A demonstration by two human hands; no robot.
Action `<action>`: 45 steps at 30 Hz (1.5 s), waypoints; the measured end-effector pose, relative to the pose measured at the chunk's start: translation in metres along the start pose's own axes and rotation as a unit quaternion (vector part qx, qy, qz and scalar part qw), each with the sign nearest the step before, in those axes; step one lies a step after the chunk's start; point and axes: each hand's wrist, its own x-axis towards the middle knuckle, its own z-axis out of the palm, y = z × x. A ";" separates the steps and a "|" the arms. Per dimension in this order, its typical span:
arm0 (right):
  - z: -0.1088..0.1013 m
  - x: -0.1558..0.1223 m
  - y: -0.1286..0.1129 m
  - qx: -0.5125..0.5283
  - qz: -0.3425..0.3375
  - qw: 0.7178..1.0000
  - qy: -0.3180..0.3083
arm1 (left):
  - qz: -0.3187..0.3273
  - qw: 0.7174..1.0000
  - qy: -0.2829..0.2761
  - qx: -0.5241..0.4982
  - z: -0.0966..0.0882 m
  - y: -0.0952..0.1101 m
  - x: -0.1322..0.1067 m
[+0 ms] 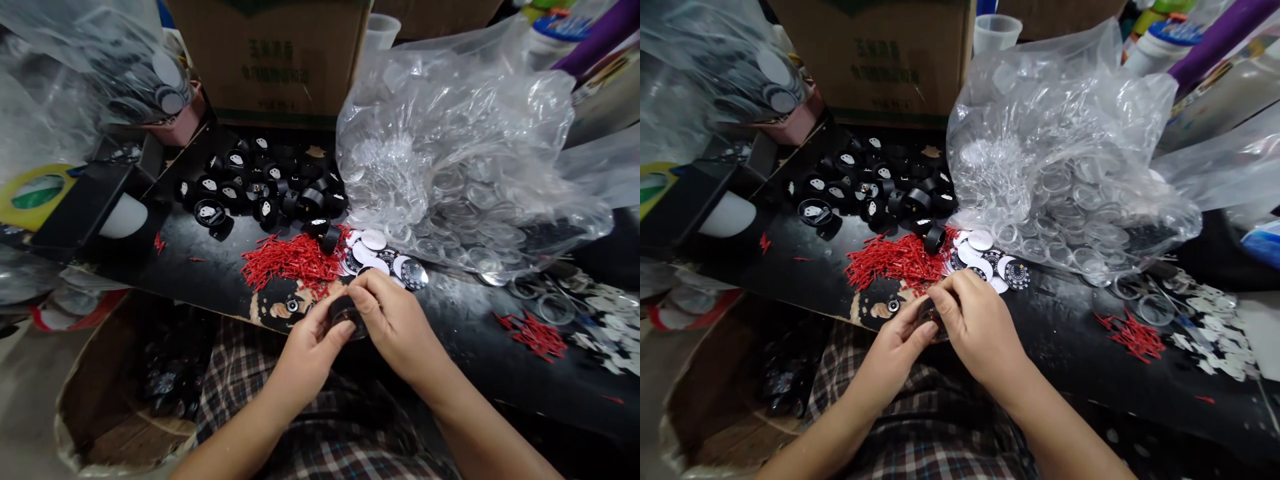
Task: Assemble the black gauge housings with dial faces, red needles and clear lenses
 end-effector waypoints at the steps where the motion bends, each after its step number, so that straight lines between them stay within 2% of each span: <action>1: 0.001 0.001 -0.002 -0.026 -0.002 1.000 0.013 | 0.007 1.000 -0.007 0.016 0.001 0.001 -0.002; 5: 0.011 0.003 -0.006 -0.074 -0.040 0.995 0.058 | 0.022 0.998 -0.012 0.063 0.007 0.006 -0.005; 9: 0.020 0.003 -0.007 -0.044 -0.046 0.997 0.043 | 0.019 0.995 0.006 0.094 0.001 0.010 -0.007; 11: 0.020 0.002 -0.007 -0.003 -0.042 0.999 -0.013 | -0.007 0.994 0.011 0.109 -0.018 0.010 -0.016; 13: 0.017 0.001 -0.004 0.058 -0.037 0.995 -0.073 | -0.033 0.987 0.044 0.149 -0.051 0.007 -0.035; 14: 0.015 0.000 -0.002 0.083 -0.029 0.992 -0.086 | -0.044 0.979 0.077 0.184 -0.072 0.006 -0.047; 16: 0.014 -0.002 0.003 0.103 0.000 0.991 -0.081 | -0.027 0.940 0.204 0.272 -0.112 0.005 -0.071; 18: 0.017 -0.001 0.004 0.095 0.018 0.992 -0.084 | 0.025 0.851 0.325 0.411 -0.142 0.010 -0.085; 19: 0.020 -0.001 0.003 0.092 0.010 0.991 -0.097 | 0.061 0.806 0.359 0.467 -0.150 0.015 -0.085; 20: 0.023 0.000 0.001 0.092 -0.008 0.989 -0.118 | 0.098 0.772 0.374 0.505 -0.154 0.023 -0.080; 21: 0.026 0.001 -0.003 0.095 -0.030 0.985 -0.141 | 0.134 0.750 0.376 0.527 -0.155 0.032 -0.069; 23: 0.030 0.000 -0.011 0.094 -0.066 0.978 -0.176 | 0.186 0.743 0.361 0.532 -0.151 0.057 -0.035; 25: 0.029 -0.002 -0.016 0.077 -0.069 0.976 -0.192 | 0.198 0.735 0.367 0.535 -0.148 0.086 0.008; 27: 0.023 -0.008 -0.018 0.053 -0.052 0.979 -0.191 | 0.188 0.739 0.365 0.534 -0.149 0.112 0.046; 29: 0.016 -0.014 -0.015 0.038 -0.035 0.981 -0.185 | 0.179 0.747 0.363 0.527 -0.151 0.129 0.073; 32: 0.003 -0.020 -0.001 0.033 -0.008 0.985 -0.168 | 0.190 0.765 0.370 0.492 -0.149 0.132 0.087; 33: -0.001 -0.021 0.007 0.025 0.010 0.988 -0.149 | 0.206 0.775 0.376 0.464 -0.146 0.129 0.085; 35: -0.009 -0.019 0.022 -0.016 0.052 0.995 -0.085 | 0.247 0.821 0.371 0.357 -0.135 0.117 0.072; 38: -0.015 -0.010 0.042 -0.118 0.079 0.990 -0.010 | 0.263 0.898 0.306 0.174 -0.107 0.092 0.042; 41: -0.013 0.003 0.049 -0.176 0.069 0.982 -0.006 | 0.170 0.960 0.219 0.047 -0.073 0.062 0.018; 43: -0.011 0.007 0.050 -0.158 0.074 0.985 0.014 | 0.086 0.978 0.190 -0.024 -0.054 0.045 0.007; 45: -0.011 0.006 0.052 -0.104 0.097 0.989 0.039 | 0.027 0.983 0.172 -0.065 -0.041 0.034 0.000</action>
